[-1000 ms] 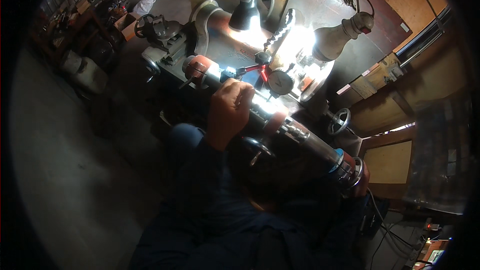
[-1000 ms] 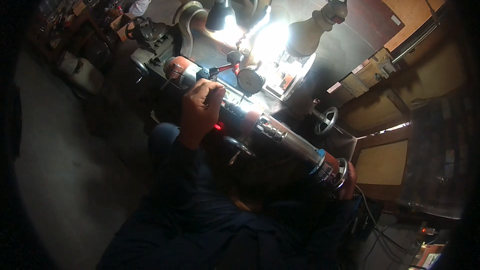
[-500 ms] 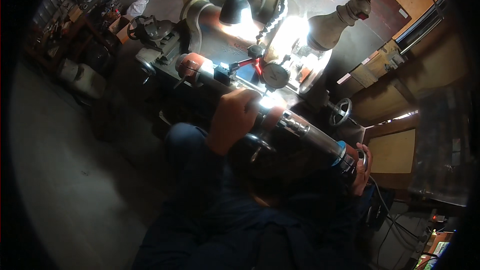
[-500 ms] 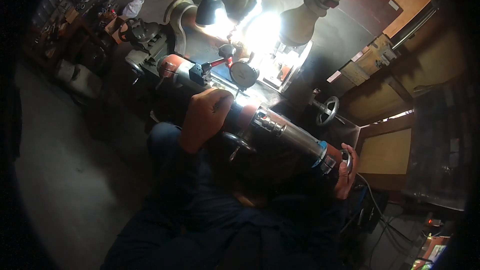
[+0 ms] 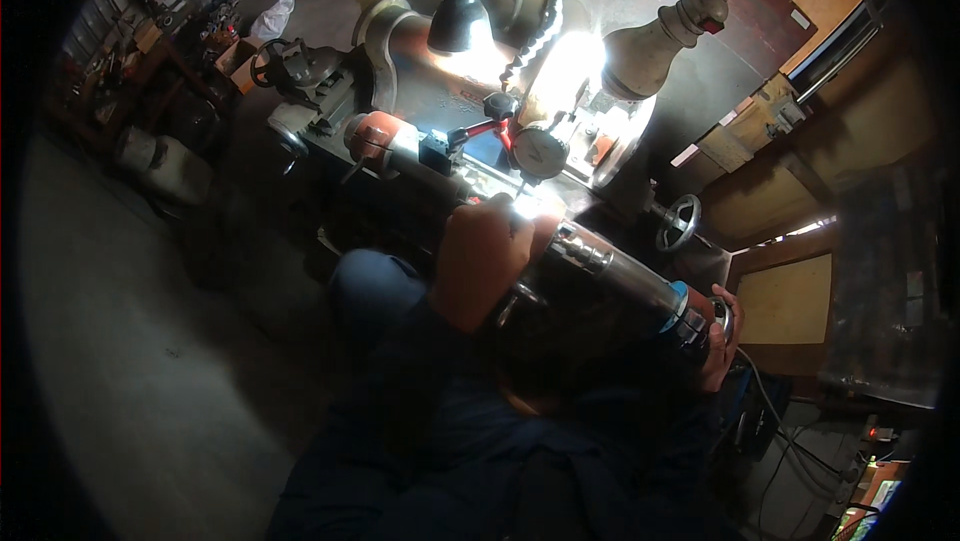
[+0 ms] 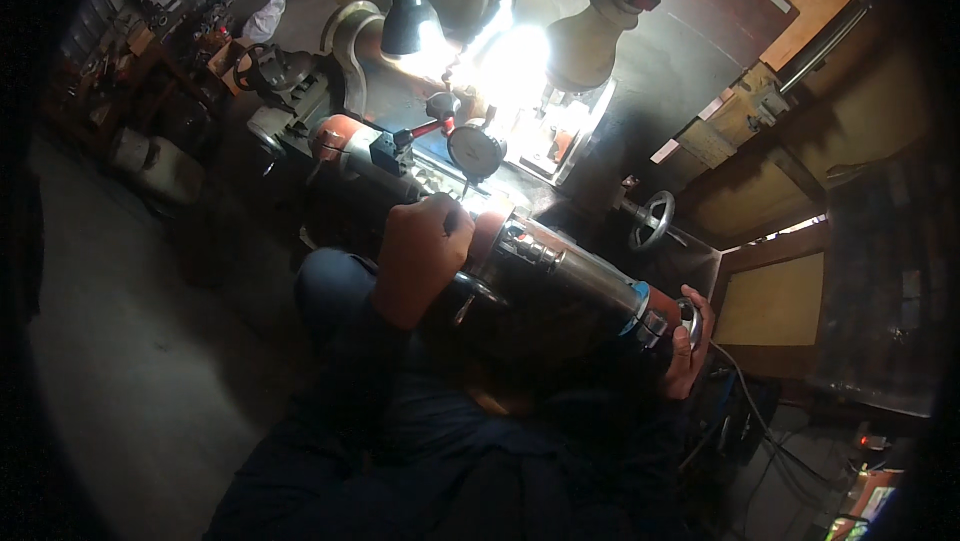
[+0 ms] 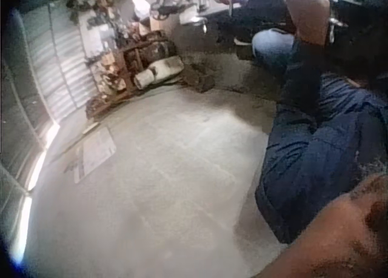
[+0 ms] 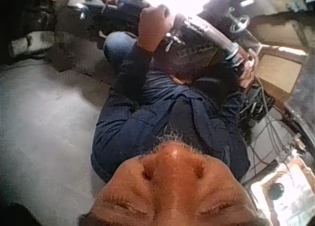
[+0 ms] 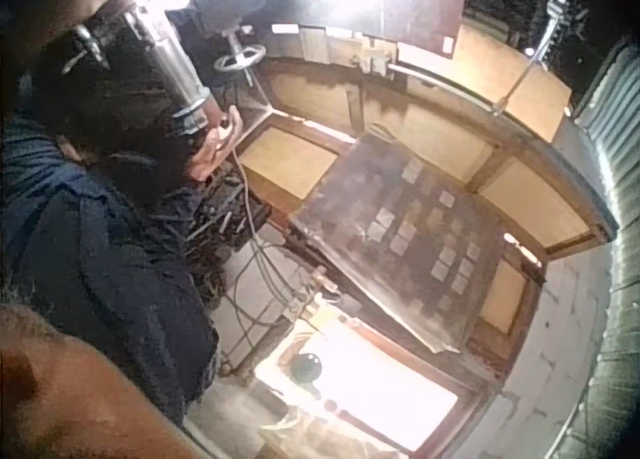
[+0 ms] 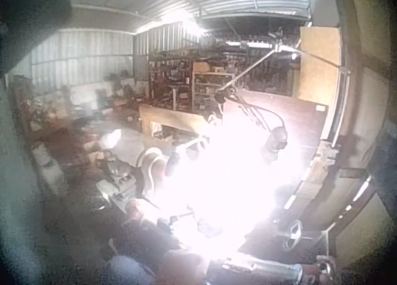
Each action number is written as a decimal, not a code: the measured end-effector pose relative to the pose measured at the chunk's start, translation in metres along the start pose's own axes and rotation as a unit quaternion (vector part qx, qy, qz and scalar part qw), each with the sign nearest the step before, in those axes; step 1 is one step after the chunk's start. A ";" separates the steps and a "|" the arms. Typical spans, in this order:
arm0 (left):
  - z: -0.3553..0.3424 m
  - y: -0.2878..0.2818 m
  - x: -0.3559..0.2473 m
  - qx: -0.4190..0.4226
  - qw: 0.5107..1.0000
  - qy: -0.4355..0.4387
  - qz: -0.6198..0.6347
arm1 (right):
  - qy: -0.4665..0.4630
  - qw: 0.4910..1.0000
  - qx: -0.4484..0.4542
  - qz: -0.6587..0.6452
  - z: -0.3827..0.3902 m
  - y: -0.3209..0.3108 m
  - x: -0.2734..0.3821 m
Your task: Using a dial indicator and tools to calibrate or repair a piece of precision machinery.
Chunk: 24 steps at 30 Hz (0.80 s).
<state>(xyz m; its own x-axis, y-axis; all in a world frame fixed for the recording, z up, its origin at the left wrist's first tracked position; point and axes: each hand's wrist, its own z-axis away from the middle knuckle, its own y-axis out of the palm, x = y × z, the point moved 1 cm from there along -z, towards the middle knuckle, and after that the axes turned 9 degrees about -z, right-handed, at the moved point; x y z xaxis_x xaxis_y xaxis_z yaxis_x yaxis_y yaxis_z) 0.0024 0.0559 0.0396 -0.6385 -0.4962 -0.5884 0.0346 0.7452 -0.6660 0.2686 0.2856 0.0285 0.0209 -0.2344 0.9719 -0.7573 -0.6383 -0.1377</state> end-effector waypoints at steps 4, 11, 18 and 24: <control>-0.005 0.004 -0.001 -0.017 0.999 -0.029 0.024 | -0.058 0.998 0.001 0.017 -0.003 -0.007 -0.009; -0.013 0.003 -0.011 -0.033 0.996 -0.001 -0.086 | -0.082 0.994 0.008 0.069 -0.007 -0.016 -0.019; -0.014 0.003 -0.014 -0.044 0.991 -0.004 -0.124 | -0.047 0.999 0.002 0.028 -0.003 -0.005 -0.009; -0.004 -0.001 -0.011 0.002 0.998 -0.022 -0.057 | -0.043 0.999 0.012 0.004 -0.004 -0.004 -0.006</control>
<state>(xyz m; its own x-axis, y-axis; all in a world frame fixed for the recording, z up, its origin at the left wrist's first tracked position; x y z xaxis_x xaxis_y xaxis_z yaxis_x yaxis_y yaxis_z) 0.0065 0.0623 0.0492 -0.6033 -0.5972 -0.5285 -0.0326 0.6806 -0.7319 0.2690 0.2929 0.0241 0.0721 -0.3015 0.9507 -0.7413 -0.6539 -0.1511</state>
